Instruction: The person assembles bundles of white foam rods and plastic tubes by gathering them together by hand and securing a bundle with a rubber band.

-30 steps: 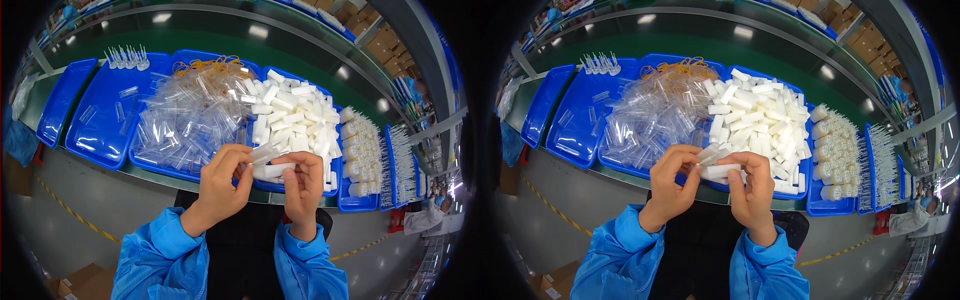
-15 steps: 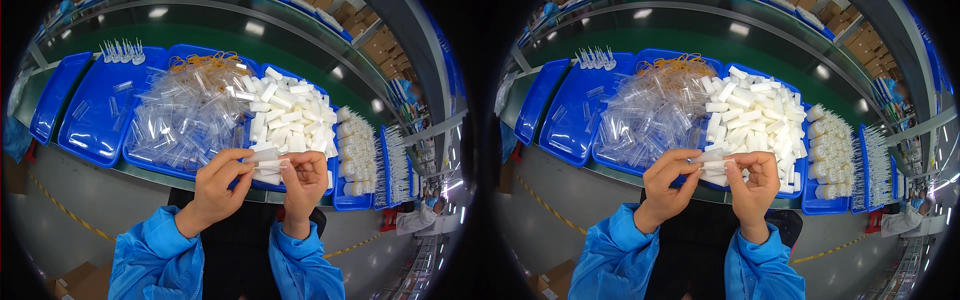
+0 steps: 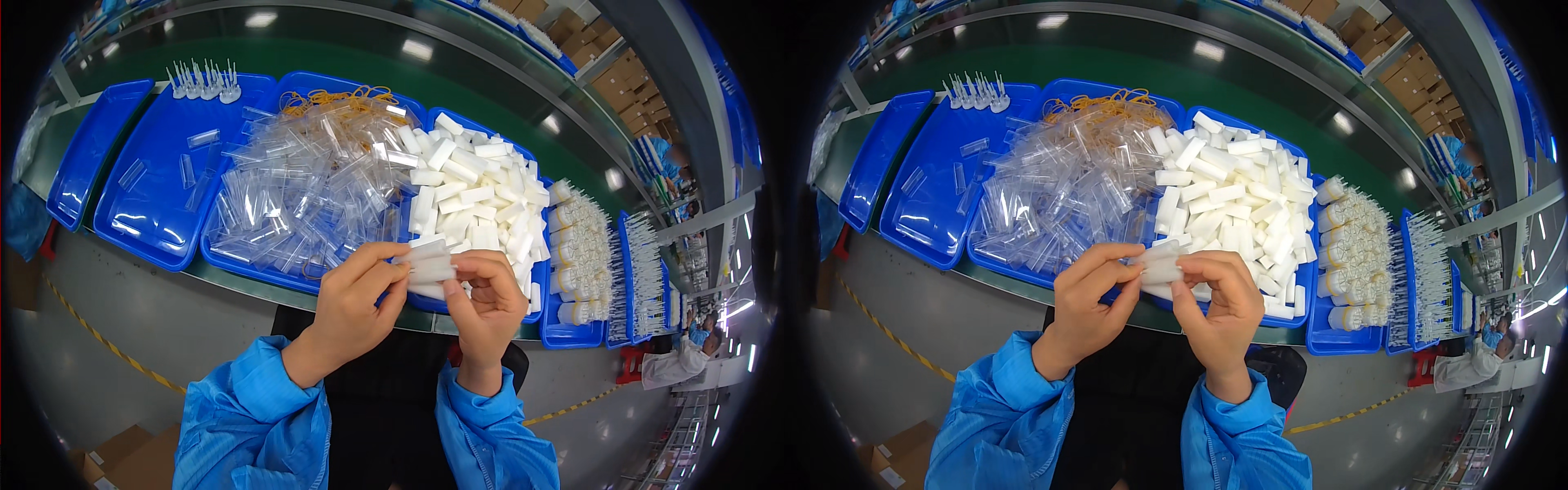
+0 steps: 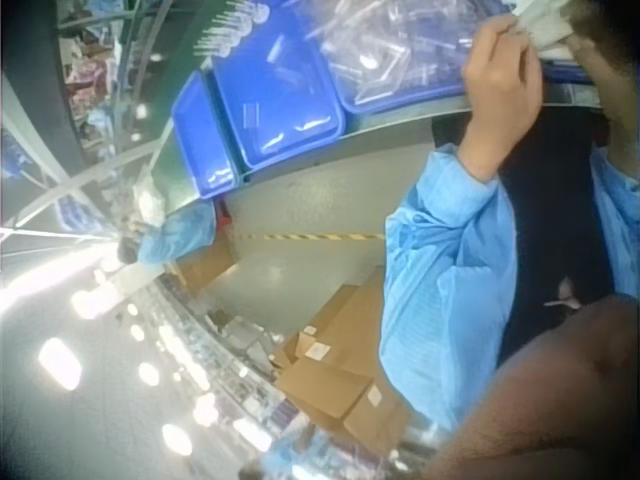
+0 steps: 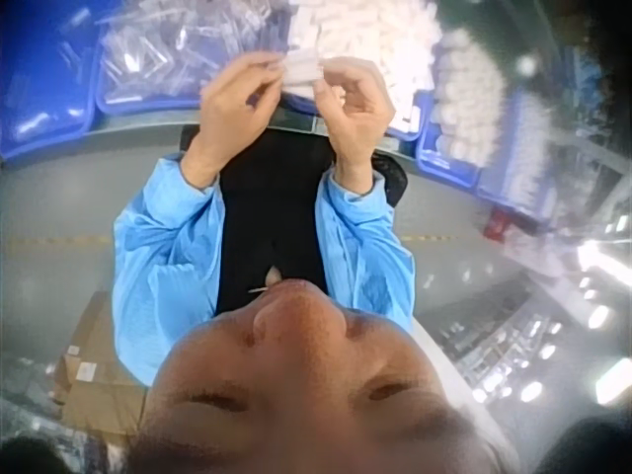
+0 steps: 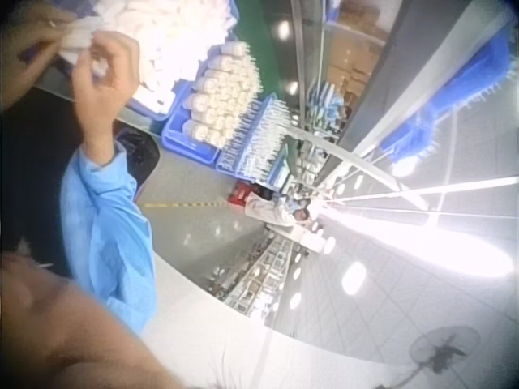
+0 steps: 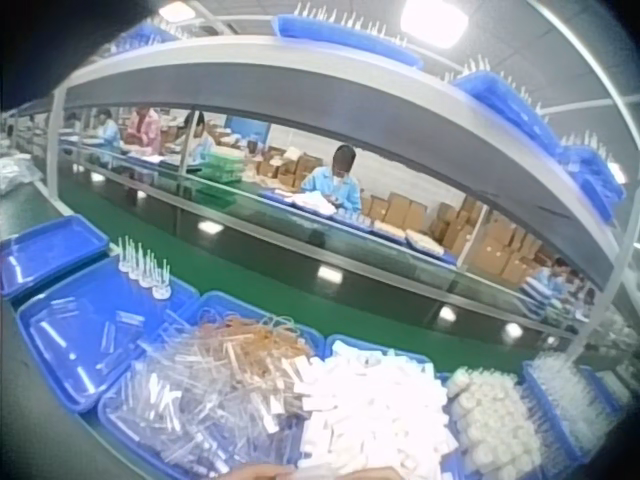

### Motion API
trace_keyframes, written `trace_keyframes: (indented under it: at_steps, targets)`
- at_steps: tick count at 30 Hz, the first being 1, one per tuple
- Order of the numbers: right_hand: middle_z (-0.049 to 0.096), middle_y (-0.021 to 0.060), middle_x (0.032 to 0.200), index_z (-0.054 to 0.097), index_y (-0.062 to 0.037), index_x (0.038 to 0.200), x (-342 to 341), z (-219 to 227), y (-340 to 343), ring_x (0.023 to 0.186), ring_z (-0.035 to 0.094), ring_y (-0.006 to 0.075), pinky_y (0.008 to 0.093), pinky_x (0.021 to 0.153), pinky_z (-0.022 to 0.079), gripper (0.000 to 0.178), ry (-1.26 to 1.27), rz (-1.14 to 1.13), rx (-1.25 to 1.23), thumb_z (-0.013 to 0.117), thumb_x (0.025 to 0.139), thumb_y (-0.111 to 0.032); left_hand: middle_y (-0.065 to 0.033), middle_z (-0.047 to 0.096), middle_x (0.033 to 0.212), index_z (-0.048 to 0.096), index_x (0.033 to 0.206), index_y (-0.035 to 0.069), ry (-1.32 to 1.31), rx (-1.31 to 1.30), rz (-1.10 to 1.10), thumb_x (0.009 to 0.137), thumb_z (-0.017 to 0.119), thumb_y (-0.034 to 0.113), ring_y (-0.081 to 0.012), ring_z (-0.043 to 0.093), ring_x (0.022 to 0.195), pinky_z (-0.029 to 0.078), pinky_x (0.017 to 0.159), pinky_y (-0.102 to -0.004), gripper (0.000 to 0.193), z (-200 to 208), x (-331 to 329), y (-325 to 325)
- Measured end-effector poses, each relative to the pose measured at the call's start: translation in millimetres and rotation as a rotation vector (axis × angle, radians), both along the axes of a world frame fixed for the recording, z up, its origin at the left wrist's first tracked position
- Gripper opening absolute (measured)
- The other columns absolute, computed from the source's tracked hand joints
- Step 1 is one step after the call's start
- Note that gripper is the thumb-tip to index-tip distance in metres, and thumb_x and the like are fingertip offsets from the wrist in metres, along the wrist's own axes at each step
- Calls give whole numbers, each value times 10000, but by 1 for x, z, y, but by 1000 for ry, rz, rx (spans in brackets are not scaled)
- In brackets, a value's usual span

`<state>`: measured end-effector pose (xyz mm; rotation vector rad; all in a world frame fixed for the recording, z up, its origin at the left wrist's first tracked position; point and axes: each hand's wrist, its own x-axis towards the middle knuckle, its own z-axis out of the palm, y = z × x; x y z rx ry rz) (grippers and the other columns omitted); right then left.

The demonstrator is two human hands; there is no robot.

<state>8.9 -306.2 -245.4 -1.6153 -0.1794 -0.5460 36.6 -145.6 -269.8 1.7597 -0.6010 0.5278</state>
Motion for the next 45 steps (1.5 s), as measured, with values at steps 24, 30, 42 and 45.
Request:
trace_keyframes:
  at_steps: [24, 30, 42, 45]
  targets:
    - [653, 128, 946, 622, 59, 980, -4, -3, 1, 878, 661, 156, 246, 758, 536, 222, 90, -5, 108, 725, 787, 96, -164, 661, 997, 604, 829, -24, 11, -58, -38, 767, 670, -74, -268, 676, 732, 551, 617, -309, 103, 8, 0, 5]
    - [672, 145, 1020, 698, 34, 952, -3, 3, -3, 814, 644, 180, 265, 715, 508, 202, -22, 40, -155, 752, 759, 53, -160, 642, 1051, 585, 1035, 8, 304, -125, -183, 733, 713, -25, -260, 655, 795, 550, 710, -330, 330, 11, -4, 6]
    - [454, 189, 1430, 238, -15, 1505, 7, -7, 5, 1296, 480, 261, 376, 1007, 442, 1061, 204, 398, 165, 876, 659, -64, -108, 637, 1047, 598, 1145, -4, 430, -417, -552, 729, 752, -42, -140, 642, 801, 548, 721, -273, 444, -7, -5, -3]
    - [625, 149, 1241, 529, 6, 1274, 2, -8, 6, 1110, 604, 181, 309, 910, 502, 604, 306, 361, 285, 803, 736, -16, -124, 622, 1105, 628, 1136, 35, 257, -246, -228, 670, 815, -27, -200, 638, 870, 543, 774, -316, 505, -9, -13, -3]
